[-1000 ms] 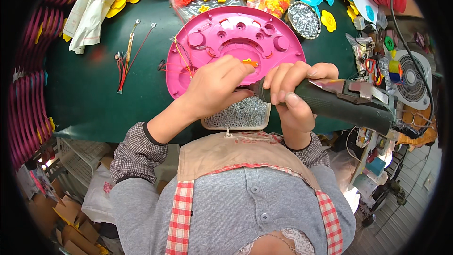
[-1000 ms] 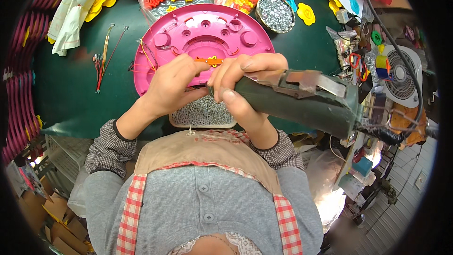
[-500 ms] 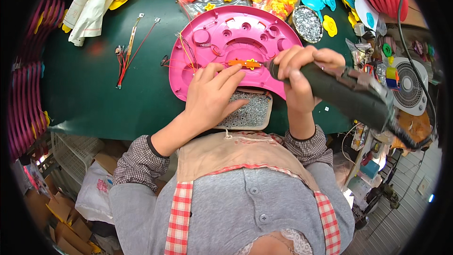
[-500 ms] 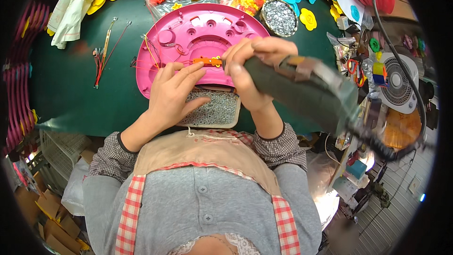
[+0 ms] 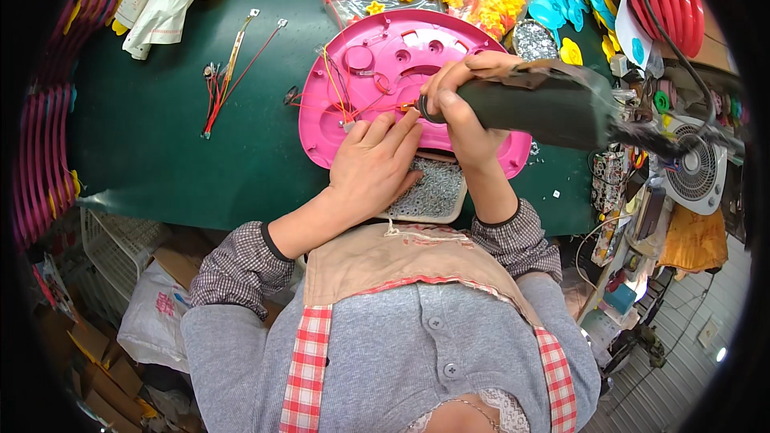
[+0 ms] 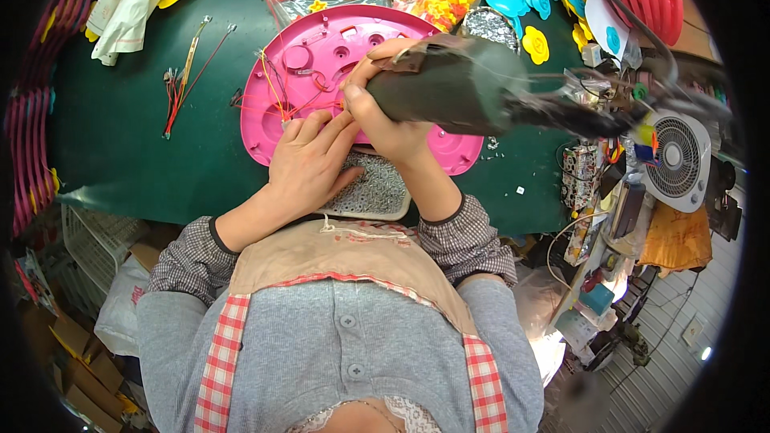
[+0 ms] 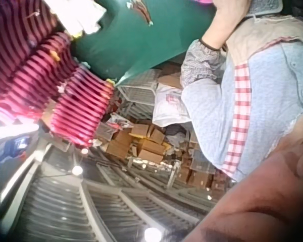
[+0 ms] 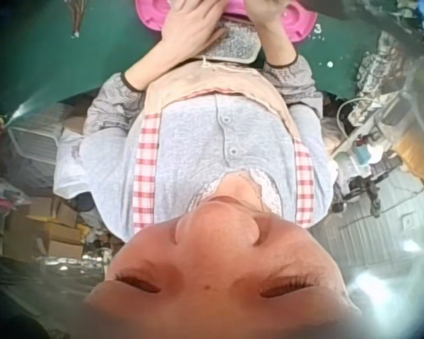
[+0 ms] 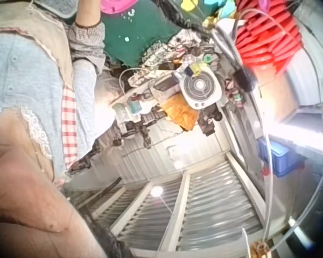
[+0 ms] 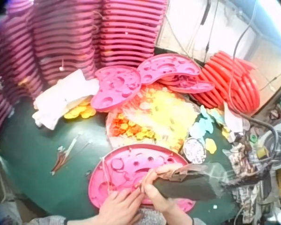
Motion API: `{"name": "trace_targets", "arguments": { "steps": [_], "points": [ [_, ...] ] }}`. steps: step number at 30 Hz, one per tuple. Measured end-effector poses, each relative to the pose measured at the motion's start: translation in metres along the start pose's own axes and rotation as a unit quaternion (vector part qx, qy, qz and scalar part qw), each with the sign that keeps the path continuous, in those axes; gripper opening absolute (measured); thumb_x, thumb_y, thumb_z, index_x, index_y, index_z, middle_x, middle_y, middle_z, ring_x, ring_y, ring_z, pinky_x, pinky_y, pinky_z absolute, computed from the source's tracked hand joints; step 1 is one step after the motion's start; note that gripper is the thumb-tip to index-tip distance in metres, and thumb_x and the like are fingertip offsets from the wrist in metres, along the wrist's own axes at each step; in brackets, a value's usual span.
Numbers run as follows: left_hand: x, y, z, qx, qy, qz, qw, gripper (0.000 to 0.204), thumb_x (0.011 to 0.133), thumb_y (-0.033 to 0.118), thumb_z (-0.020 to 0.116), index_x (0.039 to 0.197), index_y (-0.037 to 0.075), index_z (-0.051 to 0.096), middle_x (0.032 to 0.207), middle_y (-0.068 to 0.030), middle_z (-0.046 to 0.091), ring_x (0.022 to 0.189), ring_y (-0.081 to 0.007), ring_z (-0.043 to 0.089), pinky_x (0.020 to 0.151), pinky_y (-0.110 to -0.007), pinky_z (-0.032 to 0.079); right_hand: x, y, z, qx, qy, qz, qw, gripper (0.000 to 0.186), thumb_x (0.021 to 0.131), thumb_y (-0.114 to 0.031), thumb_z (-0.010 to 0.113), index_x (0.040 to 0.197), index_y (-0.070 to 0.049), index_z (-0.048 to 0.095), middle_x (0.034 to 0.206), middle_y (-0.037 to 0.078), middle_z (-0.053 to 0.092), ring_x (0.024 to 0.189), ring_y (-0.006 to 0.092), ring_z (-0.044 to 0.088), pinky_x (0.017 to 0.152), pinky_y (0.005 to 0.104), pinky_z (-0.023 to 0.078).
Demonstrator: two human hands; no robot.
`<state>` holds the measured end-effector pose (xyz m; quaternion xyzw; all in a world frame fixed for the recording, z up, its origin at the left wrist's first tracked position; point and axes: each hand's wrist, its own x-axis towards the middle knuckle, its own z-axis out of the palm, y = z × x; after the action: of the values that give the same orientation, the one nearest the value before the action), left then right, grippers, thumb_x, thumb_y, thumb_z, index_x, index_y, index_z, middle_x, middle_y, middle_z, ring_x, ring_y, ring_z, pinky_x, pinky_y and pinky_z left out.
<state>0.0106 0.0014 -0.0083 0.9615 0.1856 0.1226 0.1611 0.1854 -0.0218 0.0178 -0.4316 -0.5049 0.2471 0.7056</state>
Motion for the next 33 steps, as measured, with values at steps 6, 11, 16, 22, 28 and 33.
{"name": "trace_targets", "arguments": {
  "steps": [6,11,16,22,28,33],
  "points": [
    [0.0,0.001,0.004,-0.014,0.013,-0.006,1.0,0.072,0.08,0.04,0.082,0.138,0.004,0.06,0.142,-0.008,0.06,0.125,-0.0287,0.053,0.096,-0.042,0.044,0.0,0.011,0.0,0.006,-0.013,-0.008,1.0,0.045,0.089,0.009,0.061,0.129,-0.004,0.046,0.079,0.01,0.059,0.065,0.0199,0.058,0.07,0.042,0.057],
    [-0.002,-0.008,-0.01,-0.141,0.047,-0.004,0.989,0.058,0.083,0.029,0.083,0.133,0.005,0.065,0.138,-0.0093,0.066,0.126,-0.0299,0.056,0.099,-0.043,0.045,0.002,-0.008,-0.003,0.084,0.041,0.054,0.994,0.048,0.089,0.003,0.059,0.135,-0.005,0.047,0.081,0.009,0.058,0.072,0.0206,0.06,0.078,0.0454,0.056],
    [-0.037,-0.084,-0.053,-0.1,0.235,-0.162,0.953,0.034,0.085,-0.001,0.07,0.119,0.003,0.071,0.115,-0.0098,0.075,0.111,-0.0357,0.064,0.103,-0.045,0.045,-0.002,-0.047,-0.052,0.057,0.078,-0.089,0.991,0.049,0.086,0.004,0.057,0.132,-0.004,0.042,0.079,0.012,0.058,0.065,0.0217,0.059,0.071,0.0458,0.058],
    [-0.04,-0.125,-0.054,-0.246,0.114,-0.173,0.947,0.018,0.092,0.0,0.072,0.11,-0.001,0.074,0.11,-0.0118,0.073,0.091,-0.0229,0.07,0.077,-0.032,0.056,-0.037,-0.041,-0.073,-0.009,0.118,-0.059,0.991,0.047,0.087,0.008,0.062,0.13,-0.003,0.044,0.08,0.009,0.059,0.064,0.0209,0.06,0.07,0.0436,0.058],
    [0.025,-0.111,-0.125,-0.28,0.021,-0.018,0.96,0.022,0.089,-0.003,0.073,0.111,0.0,0.074,0.104,-0.0078,0.07,0.091,-0.0168,0.068,0.076,-0.029,0.055,-0.054,-0.046,-0.086,-0.014,0.176,-0.03,0.984,0.047,0.087,0.009,0.061,0.129,-0.003,0.043,0.077,0.009,0.058,0.064,0.02,0.06,0.071,0.043,0.058],
    [0.13,-0.068,-0.08,-0.493,-0.1,0.099,0.858,0.032,0.086,0.003,0.082,0.114,0.001,0.066,0.091,0.0002,0.066,0.078,-0.0085,0.06,0.071,-0.027,0.051,-0.056,-0.044,-0.087,-0.032,0.151,-0.045,0.987,0.045,0.088,0.007,0.06,0.128,-0.003,0.043,0.077,0.01,0.058,0.065,0.0199,0.059,0.072,0.0435,0.058]
  ]
}}
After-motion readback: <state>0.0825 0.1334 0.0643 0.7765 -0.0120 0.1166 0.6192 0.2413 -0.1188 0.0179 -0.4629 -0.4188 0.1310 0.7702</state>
